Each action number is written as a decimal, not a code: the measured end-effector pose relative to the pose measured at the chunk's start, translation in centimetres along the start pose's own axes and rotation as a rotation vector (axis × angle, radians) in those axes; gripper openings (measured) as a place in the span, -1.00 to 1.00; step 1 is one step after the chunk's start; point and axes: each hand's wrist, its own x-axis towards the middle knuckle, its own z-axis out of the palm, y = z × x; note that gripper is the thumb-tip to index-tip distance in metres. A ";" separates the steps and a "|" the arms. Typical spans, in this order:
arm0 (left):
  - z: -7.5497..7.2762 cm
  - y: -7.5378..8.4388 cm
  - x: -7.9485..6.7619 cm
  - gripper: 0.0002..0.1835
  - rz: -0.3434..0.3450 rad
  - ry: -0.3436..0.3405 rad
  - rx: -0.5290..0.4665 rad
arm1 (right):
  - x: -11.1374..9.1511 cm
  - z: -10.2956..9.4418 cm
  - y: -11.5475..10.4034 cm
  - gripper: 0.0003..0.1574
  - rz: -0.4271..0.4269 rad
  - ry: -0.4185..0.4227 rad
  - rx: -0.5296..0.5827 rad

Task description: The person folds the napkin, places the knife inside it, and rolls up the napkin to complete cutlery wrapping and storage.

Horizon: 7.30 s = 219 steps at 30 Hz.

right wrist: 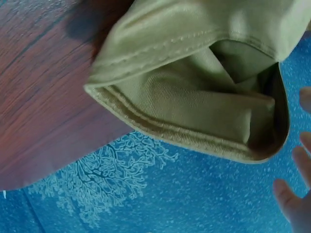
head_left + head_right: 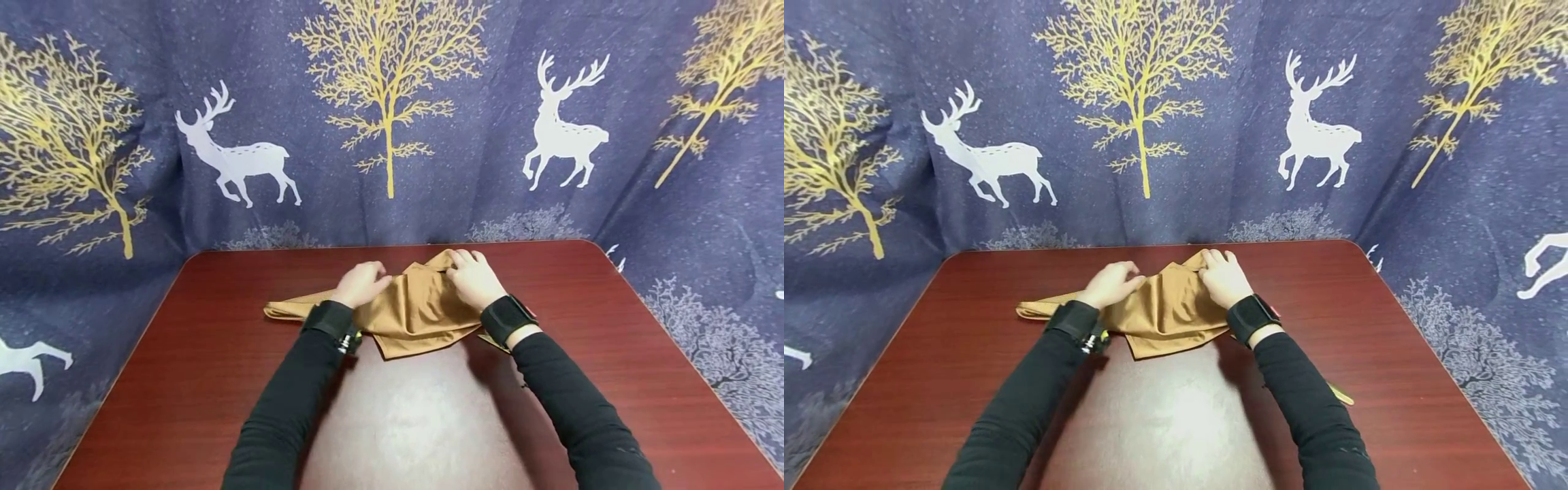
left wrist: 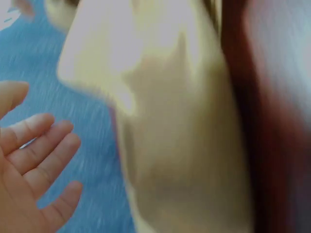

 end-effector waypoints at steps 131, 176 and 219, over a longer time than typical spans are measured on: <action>-7.0 -10.1 -5.5 -0.93 -0.438 0.111 -0.540 | -6.7 -0.6 4.5 -0.45 0.679 -0.235 1.197; -7.4 -12.7 -15.8 -0.77 -0.374 -0.380 -0.952 | -16.3 -3.4 2.6 -0.81 0.642 -0.153 1.031; -9.1 -11.5 -9.4 -0.69 -0.191 0.079 -0.538 | -8.1 -1.8 7.8 -0.56 0.586 -0.155 1.111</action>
